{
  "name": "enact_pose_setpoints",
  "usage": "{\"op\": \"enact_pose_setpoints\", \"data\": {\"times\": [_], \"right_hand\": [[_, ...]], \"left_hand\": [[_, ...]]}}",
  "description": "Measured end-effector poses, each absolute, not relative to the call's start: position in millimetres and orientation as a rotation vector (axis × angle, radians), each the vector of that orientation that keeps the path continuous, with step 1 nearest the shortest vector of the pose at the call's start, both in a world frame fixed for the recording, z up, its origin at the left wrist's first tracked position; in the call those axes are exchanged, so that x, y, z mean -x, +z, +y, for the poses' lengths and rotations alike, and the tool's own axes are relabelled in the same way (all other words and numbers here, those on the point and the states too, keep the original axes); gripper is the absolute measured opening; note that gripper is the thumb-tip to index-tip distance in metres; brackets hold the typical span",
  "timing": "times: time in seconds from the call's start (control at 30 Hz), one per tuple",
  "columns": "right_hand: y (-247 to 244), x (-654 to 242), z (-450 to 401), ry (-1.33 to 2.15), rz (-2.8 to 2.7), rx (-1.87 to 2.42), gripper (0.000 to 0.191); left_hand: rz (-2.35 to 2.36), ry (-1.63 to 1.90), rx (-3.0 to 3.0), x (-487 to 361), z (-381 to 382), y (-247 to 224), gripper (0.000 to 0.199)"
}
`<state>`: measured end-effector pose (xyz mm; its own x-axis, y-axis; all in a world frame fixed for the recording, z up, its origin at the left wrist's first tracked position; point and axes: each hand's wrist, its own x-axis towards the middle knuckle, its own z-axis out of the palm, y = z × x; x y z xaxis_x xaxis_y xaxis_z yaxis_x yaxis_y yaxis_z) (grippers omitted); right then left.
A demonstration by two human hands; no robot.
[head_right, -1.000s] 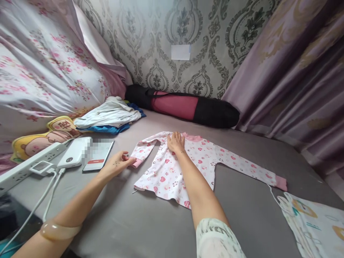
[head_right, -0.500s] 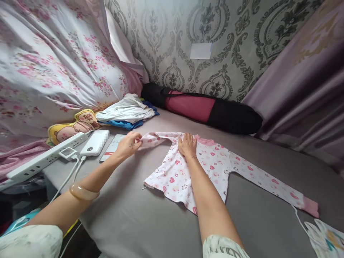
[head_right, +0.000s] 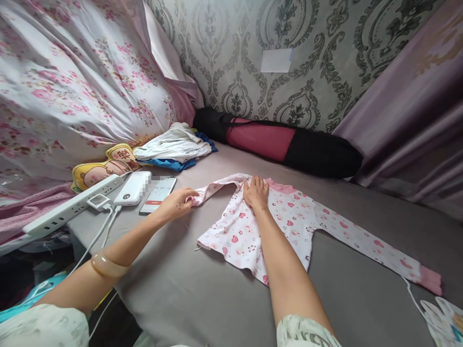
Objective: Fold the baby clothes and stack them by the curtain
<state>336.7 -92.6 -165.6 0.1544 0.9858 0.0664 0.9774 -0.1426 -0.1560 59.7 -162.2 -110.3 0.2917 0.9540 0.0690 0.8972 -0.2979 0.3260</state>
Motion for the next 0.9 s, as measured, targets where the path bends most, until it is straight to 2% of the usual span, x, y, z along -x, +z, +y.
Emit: {"op": "enact_pose_setpoints", "data": {"times": [0.17, 0.37, 0.67, 0.77, 0.9], "right_hand": [[-165.4, -336.4, -92.9, 0.070, -1.941, 2.251, 0.060], [-164.3, -335.9, -93.7, 0.084, -1.935, 2.252, 0.061], [-164.9, -335.9, -93.6, 0.106, -1.920, 2.251, 0.061], [-164.1, -336.0, -94.2, 0.118, -1.917, 2.245, 0.061], [-161.6, -335.7, -95.7, 0.137, -1.929, 2.250, 0.062]], "left_hand": [[1.952, 0.314, -2.181, -57.2, -141.1, -109.6, 0.028], [1.765, 0.253, -1.873, -53.8, -122.2, -107.5, 0.025], [1.524, 0.936, -1.592, -25.3, -41.6, -75.2, 0.028], [1.580, 1.002, -1.553, -22.0, -16.7, -76.7, 0.026], [1.836, 0.880, -1.768, -23.3, 7.3, -93.0, 0.020]]}}
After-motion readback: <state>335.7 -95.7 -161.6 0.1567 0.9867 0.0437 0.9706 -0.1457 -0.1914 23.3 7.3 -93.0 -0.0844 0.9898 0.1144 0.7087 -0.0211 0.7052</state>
